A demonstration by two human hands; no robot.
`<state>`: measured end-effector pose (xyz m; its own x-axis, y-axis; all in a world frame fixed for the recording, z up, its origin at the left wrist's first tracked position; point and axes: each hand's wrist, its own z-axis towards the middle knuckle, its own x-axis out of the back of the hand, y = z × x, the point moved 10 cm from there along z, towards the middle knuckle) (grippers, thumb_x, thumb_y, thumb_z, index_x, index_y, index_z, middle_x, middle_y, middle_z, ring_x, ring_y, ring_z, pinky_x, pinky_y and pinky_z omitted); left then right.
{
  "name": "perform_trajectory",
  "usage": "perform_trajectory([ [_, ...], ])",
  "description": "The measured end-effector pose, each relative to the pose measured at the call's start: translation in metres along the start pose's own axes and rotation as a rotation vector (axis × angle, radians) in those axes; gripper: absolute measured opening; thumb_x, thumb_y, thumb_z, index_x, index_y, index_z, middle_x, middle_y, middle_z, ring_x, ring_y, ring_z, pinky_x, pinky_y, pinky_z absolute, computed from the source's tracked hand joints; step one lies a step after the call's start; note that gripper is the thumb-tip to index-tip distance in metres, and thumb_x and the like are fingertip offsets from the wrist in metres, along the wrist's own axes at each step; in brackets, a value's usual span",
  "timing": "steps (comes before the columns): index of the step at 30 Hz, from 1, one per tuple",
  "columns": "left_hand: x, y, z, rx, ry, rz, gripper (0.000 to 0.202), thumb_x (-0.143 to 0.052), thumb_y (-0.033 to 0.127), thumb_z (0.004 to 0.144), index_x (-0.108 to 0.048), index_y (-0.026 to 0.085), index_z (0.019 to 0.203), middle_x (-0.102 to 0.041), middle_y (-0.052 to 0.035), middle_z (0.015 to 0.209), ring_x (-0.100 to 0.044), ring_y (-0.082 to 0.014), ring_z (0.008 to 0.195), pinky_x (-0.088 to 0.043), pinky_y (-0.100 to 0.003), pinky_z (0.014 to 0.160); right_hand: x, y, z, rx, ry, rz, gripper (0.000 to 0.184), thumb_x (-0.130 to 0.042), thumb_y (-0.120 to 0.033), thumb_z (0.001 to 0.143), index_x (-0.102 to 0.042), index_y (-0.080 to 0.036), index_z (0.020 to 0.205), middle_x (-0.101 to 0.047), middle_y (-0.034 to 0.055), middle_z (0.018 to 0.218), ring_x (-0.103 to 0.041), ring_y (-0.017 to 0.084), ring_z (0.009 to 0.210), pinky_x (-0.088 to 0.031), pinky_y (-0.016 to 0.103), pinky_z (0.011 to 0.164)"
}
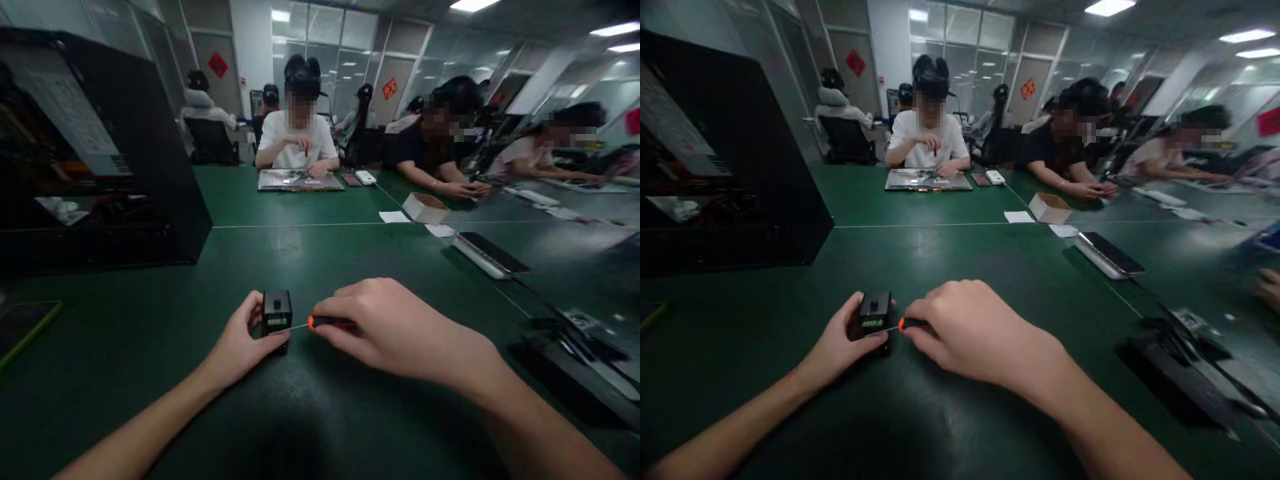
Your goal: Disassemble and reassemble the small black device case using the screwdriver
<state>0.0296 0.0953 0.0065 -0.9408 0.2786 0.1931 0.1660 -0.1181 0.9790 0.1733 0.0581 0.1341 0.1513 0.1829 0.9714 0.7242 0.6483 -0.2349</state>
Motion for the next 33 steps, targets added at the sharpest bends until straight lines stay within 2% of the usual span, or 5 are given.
perform_trajectory([
  [6, 0.026, 0.008, 0.005, -0.018, 0.189, 0.13, 0.065, -0.076, 0.039, 0.079, -0.044, 0.025, 0.133, -0.062, -0.0052, 0.117, -0.069, -0.0239, 0.099, -0.058, -0.039, 0.087, 0.014, 0.007, -0.008, -0.009, 0.105, -0.062, 0.022, -0.054, -0.029, 0.101, -0.074, -0.023, 0.109, -0.077, 0.0039, 0.096, -0.07, 0.019, 0.083, -0.042, 0.03, 0.07],
  [13, 0.049, 0.039, 0.009, -0.331, 0.174, 0.704, 0.039, -0.066, 0.039, 0.09, -0.06, 0.02, 0.123, -0.056, -0.0138, 0.137, -0.057, -0.0326, 0.128, -0.047, -0.052, 0.108, 0.021, 0.023, -0.014, -0.027, 0.121, -0.104, 0.024, -0.055, -0.03, 0.099, -0.074, -0.027, 0.113, -0.078, 0.0016, 0.1, -0.072, 0.02, 0.087, -0.045, 0.031, 0.071],
  [20, 0.0, 0.047, -0.019, -0.758, -0.36, 1.097, 0.054, -0.067, 0.059, 0.091, -0.067, 0.019, 0.127, -0.074, -0.0137, 0.115, -0.066, -0.0347, 0.11, -0.047, -0.052, 0.099, 0.003, 0.014, -0.014, 0.002, -0.023, -0.094, 0.02, -0.053, -0.031, 0.099, -0.069, -0.025, 0.089, -0.071, 0.0006, 0.08, -0.065, 0.016, 0.067, -0.036, 0.031, 0.06],
  [23, 0.003, 0.046, -0.017, -0.75, -0.298, 1.117, 0.055, -0.068, 0.06, 0.092, -0.069, 0.015, 0.123, -0.076, -0.0115, 0.098, -0.07, -0.0288, 0.087, -0.05, -0.045, 0.084, -0.006, 0.007, -0.013, 0.027, -0.056, -0.078, 0.019, -0.053, -0.031, 0.1, -0.069, -0.026, 0.091, -0.071, -0.0001, 0.08, -0.065, 0.016, 0.069, -0.036, 0.031, 0.061],
  [33, 0.009, 0.042, -0.015, -0.613, -0.17, 0.815, 0.044, -0.074, 0.047, 0.091, -0.069, 0.017, 0.123, -0.078, -0.009, 0.11, -0.075, -0.0266, 0.097, -0.057, -0.039, 0.085, -0.013, 0.012, 0.0, 0.002, -0.104, 0.007, 0.02, -0.049, -0.03, 0.102, -0.066, -0.025, 0.094, -0.071, -0.0007, 0.087, -0.065, 0.016, 0.075, -0.037, 0.029, 0.064],
])
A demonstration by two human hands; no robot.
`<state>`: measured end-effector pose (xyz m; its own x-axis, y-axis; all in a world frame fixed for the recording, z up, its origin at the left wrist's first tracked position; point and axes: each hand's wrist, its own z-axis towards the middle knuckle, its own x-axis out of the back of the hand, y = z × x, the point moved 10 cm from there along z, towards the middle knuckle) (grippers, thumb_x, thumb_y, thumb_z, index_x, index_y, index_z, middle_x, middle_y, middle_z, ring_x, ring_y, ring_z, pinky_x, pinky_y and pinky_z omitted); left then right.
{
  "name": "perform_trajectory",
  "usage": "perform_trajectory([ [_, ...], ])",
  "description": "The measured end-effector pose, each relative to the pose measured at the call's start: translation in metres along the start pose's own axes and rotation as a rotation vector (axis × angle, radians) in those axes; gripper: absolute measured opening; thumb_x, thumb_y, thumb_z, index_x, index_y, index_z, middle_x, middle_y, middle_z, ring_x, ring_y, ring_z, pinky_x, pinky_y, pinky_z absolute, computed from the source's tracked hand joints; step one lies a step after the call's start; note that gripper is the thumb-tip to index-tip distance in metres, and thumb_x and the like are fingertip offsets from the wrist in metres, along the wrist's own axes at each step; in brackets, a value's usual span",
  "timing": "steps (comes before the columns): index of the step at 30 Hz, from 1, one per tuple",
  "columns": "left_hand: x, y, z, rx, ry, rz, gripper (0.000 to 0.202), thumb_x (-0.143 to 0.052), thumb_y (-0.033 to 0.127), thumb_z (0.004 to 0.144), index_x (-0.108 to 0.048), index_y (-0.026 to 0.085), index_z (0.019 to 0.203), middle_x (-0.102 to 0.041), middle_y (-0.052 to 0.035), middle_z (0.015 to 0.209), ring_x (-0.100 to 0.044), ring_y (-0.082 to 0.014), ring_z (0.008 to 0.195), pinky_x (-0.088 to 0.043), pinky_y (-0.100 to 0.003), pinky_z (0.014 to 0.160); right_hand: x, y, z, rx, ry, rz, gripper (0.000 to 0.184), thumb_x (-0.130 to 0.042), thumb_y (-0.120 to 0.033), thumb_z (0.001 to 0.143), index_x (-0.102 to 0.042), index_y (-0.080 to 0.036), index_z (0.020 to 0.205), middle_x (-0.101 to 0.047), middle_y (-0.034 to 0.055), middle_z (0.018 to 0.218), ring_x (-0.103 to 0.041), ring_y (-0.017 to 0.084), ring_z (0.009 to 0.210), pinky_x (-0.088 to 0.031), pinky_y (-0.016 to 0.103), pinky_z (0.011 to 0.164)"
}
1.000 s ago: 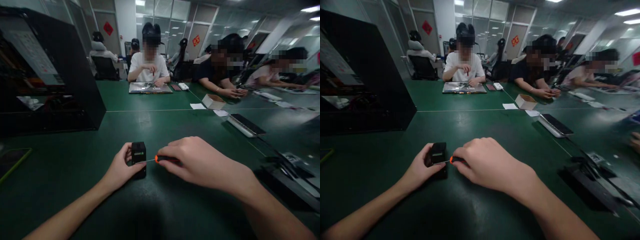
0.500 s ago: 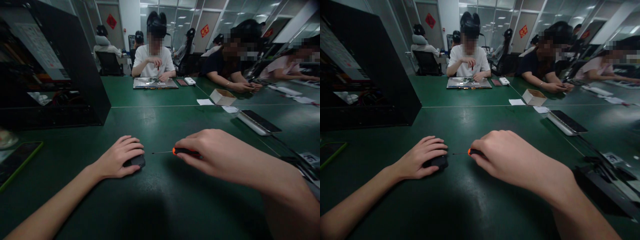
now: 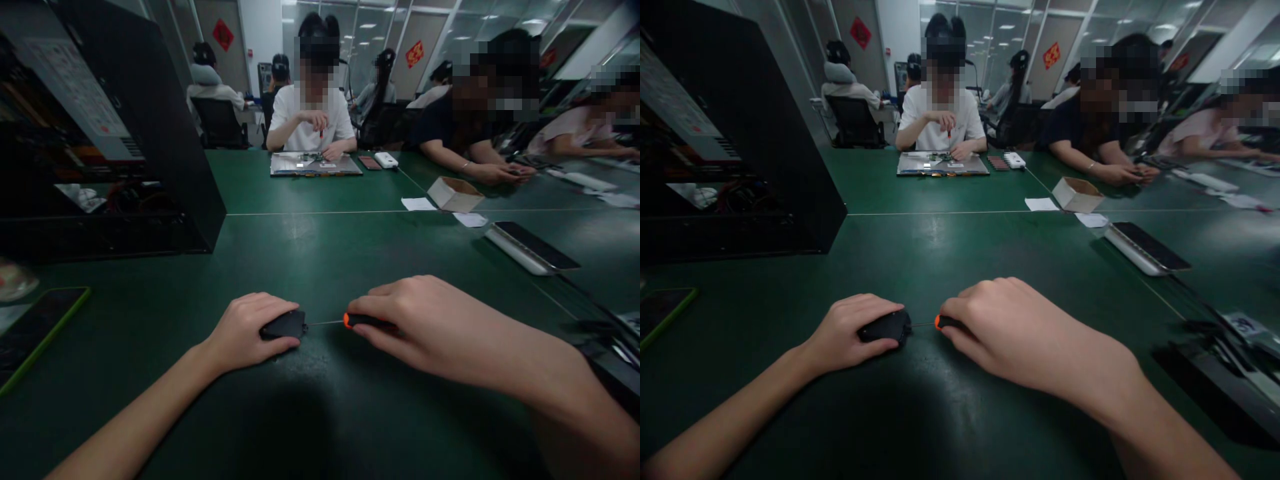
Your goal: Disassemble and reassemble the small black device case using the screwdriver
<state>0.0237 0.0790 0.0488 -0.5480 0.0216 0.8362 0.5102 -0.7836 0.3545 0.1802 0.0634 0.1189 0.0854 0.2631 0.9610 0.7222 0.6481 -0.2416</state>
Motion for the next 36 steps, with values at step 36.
perform_trajectory([
  [36, -0.006, 0.023, -0.017, -0.141, 0.039, 0.08, 0.048, -0.065, 0.048, 0.096, -0.06, 0.018, 0.133, -0.078, -0.0115, 0.106, -0.075, -0.0248, 0.084, -0.056, -0.036, 0.068, -0.059, 0.068, 0.015, -0.099, 0.855, 0.579, 0.019, -0.058, -0.033, 0.093, -0.073, -0.02, 0.094, -0.079, 0.0047, 0.082, -0.072, 0.016, 0.067, -0.056, 0.026, 0.068],
])
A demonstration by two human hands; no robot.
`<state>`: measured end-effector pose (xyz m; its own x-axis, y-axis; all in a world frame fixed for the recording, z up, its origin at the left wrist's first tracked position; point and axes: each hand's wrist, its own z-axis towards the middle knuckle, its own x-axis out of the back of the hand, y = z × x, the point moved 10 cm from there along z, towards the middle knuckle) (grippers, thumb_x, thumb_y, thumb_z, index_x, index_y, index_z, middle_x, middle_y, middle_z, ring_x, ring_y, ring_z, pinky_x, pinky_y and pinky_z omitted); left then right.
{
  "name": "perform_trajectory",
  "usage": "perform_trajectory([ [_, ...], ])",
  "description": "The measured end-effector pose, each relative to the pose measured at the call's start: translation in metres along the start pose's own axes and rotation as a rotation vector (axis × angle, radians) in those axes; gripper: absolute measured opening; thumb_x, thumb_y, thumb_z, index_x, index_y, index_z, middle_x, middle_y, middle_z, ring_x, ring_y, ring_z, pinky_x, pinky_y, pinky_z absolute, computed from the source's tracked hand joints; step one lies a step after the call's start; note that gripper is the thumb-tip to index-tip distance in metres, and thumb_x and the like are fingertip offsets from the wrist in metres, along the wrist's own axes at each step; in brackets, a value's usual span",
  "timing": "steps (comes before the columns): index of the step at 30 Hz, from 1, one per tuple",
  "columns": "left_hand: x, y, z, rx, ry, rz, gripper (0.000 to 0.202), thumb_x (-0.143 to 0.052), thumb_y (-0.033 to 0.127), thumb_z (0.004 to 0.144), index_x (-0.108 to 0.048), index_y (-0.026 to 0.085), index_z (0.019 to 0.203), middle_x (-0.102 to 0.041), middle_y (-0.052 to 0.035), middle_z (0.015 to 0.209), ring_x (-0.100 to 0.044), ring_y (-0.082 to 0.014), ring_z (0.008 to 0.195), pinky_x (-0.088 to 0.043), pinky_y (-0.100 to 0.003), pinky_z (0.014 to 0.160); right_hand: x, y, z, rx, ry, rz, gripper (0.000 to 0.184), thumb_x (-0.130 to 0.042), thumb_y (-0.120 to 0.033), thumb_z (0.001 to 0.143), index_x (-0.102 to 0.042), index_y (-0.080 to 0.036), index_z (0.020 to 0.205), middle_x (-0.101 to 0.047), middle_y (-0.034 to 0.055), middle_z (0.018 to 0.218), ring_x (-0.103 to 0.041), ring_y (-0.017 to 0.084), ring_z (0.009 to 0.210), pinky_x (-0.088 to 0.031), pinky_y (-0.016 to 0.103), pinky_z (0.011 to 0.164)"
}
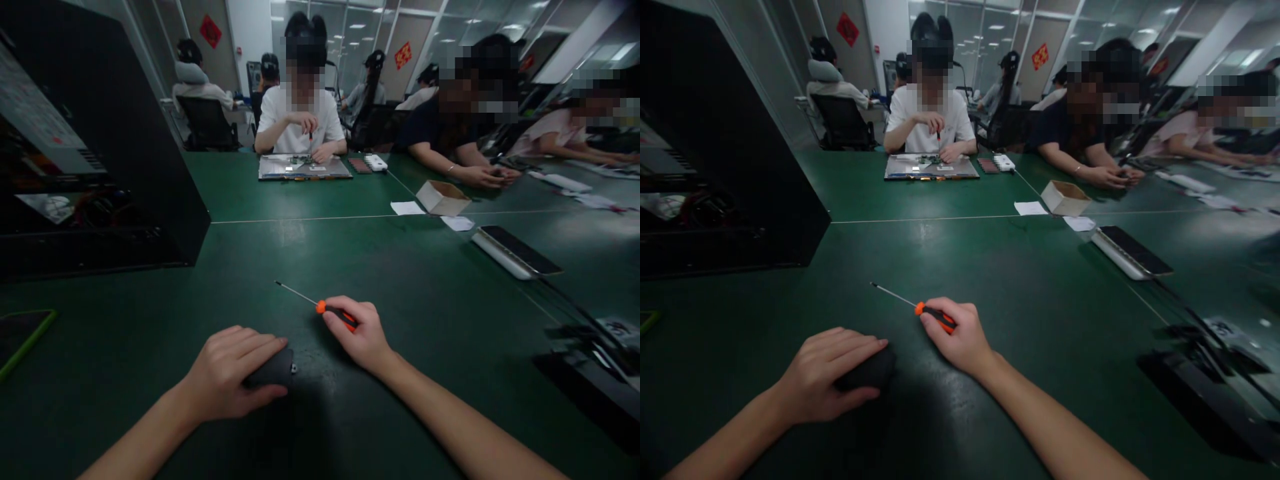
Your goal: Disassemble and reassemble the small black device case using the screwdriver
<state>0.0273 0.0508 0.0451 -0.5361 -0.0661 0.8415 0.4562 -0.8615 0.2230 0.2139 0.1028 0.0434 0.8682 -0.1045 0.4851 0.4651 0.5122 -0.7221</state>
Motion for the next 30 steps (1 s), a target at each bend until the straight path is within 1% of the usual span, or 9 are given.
perform_trajectory([
  [5, -0.002, 0.004, 0.01, 0.02, 0.022, 0.009, 0.044, -0.067, 0.046, 0.095, -0.065, 0.017, 0.127, -0.079, -0.0111, 0.105, -0.076, -0.0253, 0.087, -0.058, -0.036, 0.073, -0.007, -0.006, -0.001, 0.053, -0.08, 0.034, 0.02, -0.061, -0.033, 0.094, -0.073, -0.018, 0.1, -0.079, 0.0066, 0.089, -0.073, 0.017, 0.073, -0.057, 0.027, 0.072],
  [10, -0.007, 0.001, 0.03, 0.126, 0.062, 0.051, 0.037, -0.065, 0.042, 0.097, -0.07, 0.02, 0.126, -0.077, -0.0103, 0.114, -0.075, -0.0258, 0.095, -0.058, -0.037, 0.08, -0.006, -0.011, 0.001, 0.119, -0.161, 0.007, 0.026, -0.053, -0.032, 0.102, -0.071, -0.017, 0.112, -0.076, 0.0106, 0.102, -0.071, 0.019, 0.092, -0.056, 0.032, 0.085],
  [12, -0.009, -0.004, 0.037, 0.212, 0.04, 0.034, 0.033, -0.066, 0.04, 0.096, -0.072, 0.023, 0.124, -0.076, -0.0084, 0.118, -0.074, -0.025, 0.098, -0.058, -0.036, 0.083, 0.002, -0.016, 0.002, 0.183, -0.254, -0.082, 0.03, -0.049, -0.03, 0.104, -0.069, -0.016, 0.123, -0.074, 0.0117, 0.108, -0.069, 0.019, 0.096, -0.056, 0.033, 0.087],
  [14, -0.012, -0.009, 0.042, 0.31, 0.0, -0.013, 0.034, -0.069, 0.042, 0.094, -0.072, 0.023, 0.122, -0.075, -0.0066, 0.119, -0.074, -0.0249, 0.1, -0.059, -0.036, 0.085, 0.014, -0.022, 0.001, 0.247, -0.362, -0.262, 0.035, -0.047, -0.027, 0.105, -0.067, -0.017, 0.131, -0.072, 0.0119, 0.11, -0.069, 0.019, 0.094, -0.055, 0.033, 0.083],
  [17, -0.017, -0.014, 0.045, 0.4, -0.069, -0.053, 0.036, -0.074, 0.046, 0.089, -0.073, 0.024, 0.118, -0.077, -0.0039, 0.115, -0.074, -0.0252, 0.1, -0.058, -0.036, 0.085, 0.038, -0.028, 0.003, 0.259, -0.523, -0.416, 0.032, -0.051, -0.027, 0.103, -0.072, -0.018, 0.126, -0.073, 0.0092, 0.103, -0.068, 0.018, 0.086, -0.052, 0.03, 0.075],
  [19, -0.019, -0.015, 0.046, 0.407, -0.088, -0.058, 0.036, -0.074, 0.048, 0.088, -0.074, 0.025, 0.116, -0.077, -0.0028, 0.113, -0.074, -0.025, 0.098, -0.058, -0.036, 0.084, 0.048, -0.033, 0.004, 0.229, -0.638, -0.424, 0.028, -0.056, -0.027, 0.101, -0.075, -0.019, 0.12, -0.074, 0.0068, 0.1, -0.068, 0.016, 0.082, -0.049, 0.028, 0.073],
  [21, -0.019, -0.014, 0.047, 0.391, -0.079, -0.061, 0.036, -0.073, 0.049, 0.089, -0.074, 0.024, 0.115, -0.078, -0.003, 0.113, -0.075, -0.0245, 0.098, -0.058, -0.035, 0.084, 0.052, -0.037, 0.006, 0.209, -0.712, -0.43, 0.024, -0.059, -0.028, 0.1, -0.076, -0.02, 0.115, -0.075, 0.0049, 0.098, -0.068, 0.015, 0.08, -0.047, 0.027, 0.071],
  [24, -0.02, -0.014, 0.047, 0.371, -0.061, -0.067, 0.036, -0.072, 0.05, 0.09, -0.074, 0.023, 0.114, -0.078, -0.0038, 0.112, -0.075, -0.0239, 0.097, -0.058, -0.033, 0.084, 0.054, -0.044, 0.008, 0.218, -0.722, -0.43, 0.023, -0.06, -0.027, 0.1, -0.077, -0.02, 0.114, -0.075, 0.0049, 0.098, -0.068, 0.015, 0.079, -0.046, 0.027, 0.07],
  [30, -0.023, -0.012, 0.046, 0.338, -0.101, -0.063, 0.036, -0.074, 0.049, 0.091, -0.072, 0.023, 0.116, -0.077, -0.0041, 0.108, -0.073, -0.0232, 0.093, -0.056, -0.033, 0.08, 0.064, -0.052, 0.011, 0.274, -0.639, -0.35, 0.026, -0.058, -0.03, 0.102, -0.077, -0.019, 0.115, -0.075, 0.0056, 0.092, -0.066, 0.013, 0.075, -0.045, 0.025, 0.066],
])
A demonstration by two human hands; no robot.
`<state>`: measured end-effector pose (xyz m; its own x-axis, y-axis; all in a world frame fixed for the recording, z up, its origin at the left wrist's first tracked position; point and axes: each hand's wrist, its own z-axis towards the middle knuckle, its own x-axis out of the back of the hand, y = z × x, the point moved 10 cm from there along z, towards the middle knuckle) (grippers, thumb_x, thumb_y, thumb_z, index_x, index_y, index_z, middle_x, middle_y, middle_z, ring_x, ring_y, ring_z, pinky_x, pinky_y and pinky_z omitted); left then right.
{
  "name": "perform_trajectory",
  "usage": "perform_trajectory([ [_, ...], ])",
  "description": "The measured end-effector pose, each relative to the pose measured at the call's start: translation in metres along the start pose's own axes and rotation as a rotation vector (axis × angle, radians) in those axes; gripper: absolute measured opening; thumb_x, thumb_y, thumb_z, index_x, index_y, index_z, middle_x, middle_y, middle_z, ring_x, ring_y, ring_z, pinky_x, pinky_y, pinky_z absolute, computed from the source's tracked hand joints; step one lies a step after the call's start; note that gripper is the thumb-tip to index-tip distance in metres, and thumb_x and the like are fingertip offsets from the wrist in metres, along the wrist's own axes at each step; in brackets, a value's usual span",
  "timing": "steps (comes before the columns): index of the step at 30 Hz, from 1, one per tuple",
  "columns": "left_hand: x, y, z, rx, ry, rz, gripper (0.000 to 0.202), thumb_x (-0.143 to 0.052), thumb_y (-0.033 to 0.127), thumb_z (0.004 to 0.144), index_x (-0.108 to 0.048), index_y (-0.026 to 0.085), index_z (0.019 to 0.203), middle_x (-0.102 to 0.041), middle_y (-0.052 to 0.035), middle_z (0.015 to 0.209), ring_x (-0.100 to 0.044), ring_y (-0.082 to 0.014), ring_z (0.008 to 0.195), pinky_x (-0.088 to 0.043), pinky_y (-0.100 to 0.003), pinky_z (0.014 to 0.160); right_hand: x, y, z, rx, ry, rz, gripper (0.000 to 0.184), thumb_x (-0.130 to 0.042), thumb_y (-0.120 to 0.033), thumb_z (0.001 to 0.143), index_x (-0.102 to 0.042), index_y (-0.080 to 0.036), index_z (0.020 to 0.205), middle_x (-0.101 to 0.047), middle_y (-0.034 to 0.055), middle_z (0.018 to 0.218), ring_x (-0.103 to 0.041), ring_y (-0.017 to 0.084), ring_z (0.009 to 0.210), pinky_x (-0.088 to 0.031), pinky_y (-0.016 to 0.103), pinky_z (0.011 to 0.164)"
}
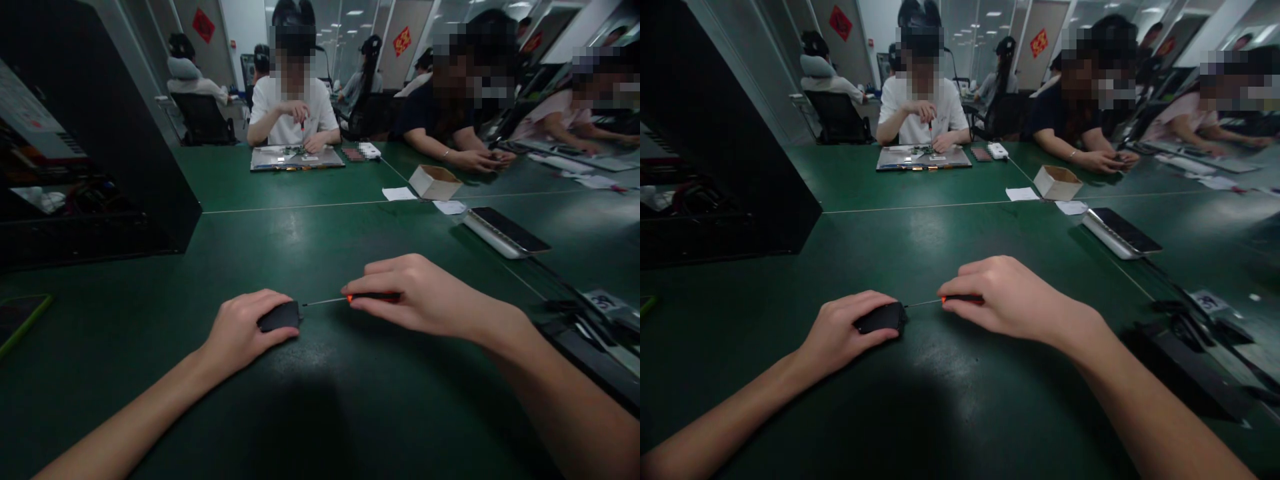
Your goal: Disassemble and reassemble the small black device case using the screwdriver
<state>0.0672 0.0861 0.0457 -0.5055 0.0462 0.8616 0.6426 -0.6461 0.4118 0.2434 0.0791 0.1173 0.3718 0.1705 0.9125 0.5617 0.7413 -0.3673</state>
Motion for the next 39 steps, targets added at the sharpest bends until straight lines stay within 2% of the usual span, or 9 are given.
perform_trajectory([
  [10, -0.003, 0.001, -0.001, -0.026, -0.011, 0.068, 0.04, -0.072, 0.054, 0.091, -0.07, 0.022, 0.115, -0.074, -0.004, 0.101, -0.07, -0.0221, 0.083, -0.052, -0.032, 0.073, -0.016, -0.003, 0.005, 0.007, -0.086, 0.1, 0.026, -0.057, -0.029, 0.103, -0.076, -0.018, 0.117, -0.072, 0.0043, 0.09, -0.064, 0.013, 0.075, -0.043, 0.024, 0.067],
  [21, 0.001, 0.004, -0.003, -0.034, 0.004, 0.074, 0.038, -0.072, 0.053, 0.091, -0.071, 0.022, 0.114, -0.075, -0.0037, 0.1, -0.071, -0.0224, 0.083, -0.051, -0.031, 0.073, -0.015, -0.003, 0.003, -0.008, -0.056, 0.14, 0.027, -0.057, -0.029, 0.102, -0.078, -0.016, 0.113, -0.073, 0.0055, 0.089, -0.063, 0.013, 0.073, -0.044, 0.026, 0.067],
  [23, 0.001, 0.003, -0.003, -0.034, 0.006, 0.079, 0.038, -0.071, 0.054, 0.092, -0.071, 0.022, 0.113, -0.076, -0.0037, 0.1, -0.072, -0.0226, 0.083, -0.052, -0.032, 0.072, -0.022, 0.008, 0.005, -0.081, -0.047, 0.24, 0.027, -0.059, -0.031, 0.1, -0.079, -0.016, 0.111, -0.076, 0.0061, 0.093, -0.067, 0.015, 0.078, -0.047, 0.027, 0.072],
  [26, 0.003, 0.002, -0.006, -0.062, 0.038, 0.083, 0.042, -0.065, 0.057, 0.096, -0.071, 0.021, 0.117, -0.077, -0.005, 0.103, -0.073, -0.0237, 0.087, -0.054, -0.033, 0.076, -0.049, 0.042, 0.002, -0.302, -0.116, 0.512, 0.029, -0.063, -0.039, 0.097, -0.081, -0.018, 0.105, -0.079, 0.0051, 0.098, -0.069, 0.017, 0.085, -0.05, 0.027, 0.076],
  [30, 0.007, 0.003, -0.011, -0.115, 0.082, 0.084, 0.048, -0.059, 0.06, 0.098, -0.071, 0.02, 0.123, -0.078, -0.0077, 0.11, -0.075, -0.0262, 0.098, -0.057, -0.036, 0.085, -0.078, 0.068, -0.002, -0.428, -0.2, 0.712, 0.041, -0.064, -0.052, 0.094, -0.081, -0.017, 0.104, -0.075, 0.0028, 0.077, -0.064, 0.015, 0.068, -0.046, 0.027, 0.061],
  [32, 0.007, 0.002, -0.012, -0.119, 0.073, 0.073, 0.047, -0.06, 0.06, 0.098, -0.071, 0.021, 0.122, -0.079, -0.0072, 0.111, -0.075, -0.0263, 0.099, -0.057, -0.036, 0.085, -0.069, 0.058, 0.001, -0.357, -0.158, 0.634, 0.037, -0.065, -0.048, 0.095, -0.081, -0.017, 0.107, -0.077, 0.0039, 0.085, -0.066, 0.016, 0.073, -0.047, 0.027, 0.064],
  [34, 0.005, 0.0, -0.012, -0.107, 0.057, 0.058, 0.044, -0.062, 0.059, 0.097, -0.072, 0.022, 0.12, -0.079, -0.006, 0.11, -0.076, -0.0258, 0.098, -0.057, -0.036, 0.084, -0.046, 0.028, 0.006, -0.192, -0.095, 0.398, 0.026, -0.066, -0.037, 0.096, -0.08, -0.019, 0.108, -0.078, 0.0044, 0.095, -0.068, 0.015, 0.08, -0.048, 0.026, 0.071],
  [37, 0.004, -0.002, -0.011, -0.087, 0.044, 0.04, 0.042, -0.067, 0.056, 0.094, -0.072, 0.023, 0.118, -0.079, -0.0049, 0.109, -0.076, -0.025, 0.096, -0.056, -0.035, 0.083, -0.019, -0.022, 0.009, 0.014, -0.056, -0.075, 0.017, -0.064, -0.027, 0.097, -0.079, -0.022, 0.104, -0.073, 0.0022, 0.082, -0.063, 0.013, 0.066, -0.039, 0.027, 0.059],
  [39, 0.003, -0.003, -0.01, -0.083, 0.042, 0.036, 0.041, -0.068, 0.056, 0.093, -0.073, 0.023, 0.118, -0.079, -0.005, 0.109, -0.076, -0.0248, 0.096, -0.056, -0.034, 0.083, -0.011, -0.036, 0.011, 0.048, -0.051, -0.212, 0.014, -0.065, -0.026, 0.096, -0.078, -0.023, 0.1, -0.07, 0.0013, 0.076, -0.06, 0.014, 0.061, -0.035, 0.028, 0.055],
])
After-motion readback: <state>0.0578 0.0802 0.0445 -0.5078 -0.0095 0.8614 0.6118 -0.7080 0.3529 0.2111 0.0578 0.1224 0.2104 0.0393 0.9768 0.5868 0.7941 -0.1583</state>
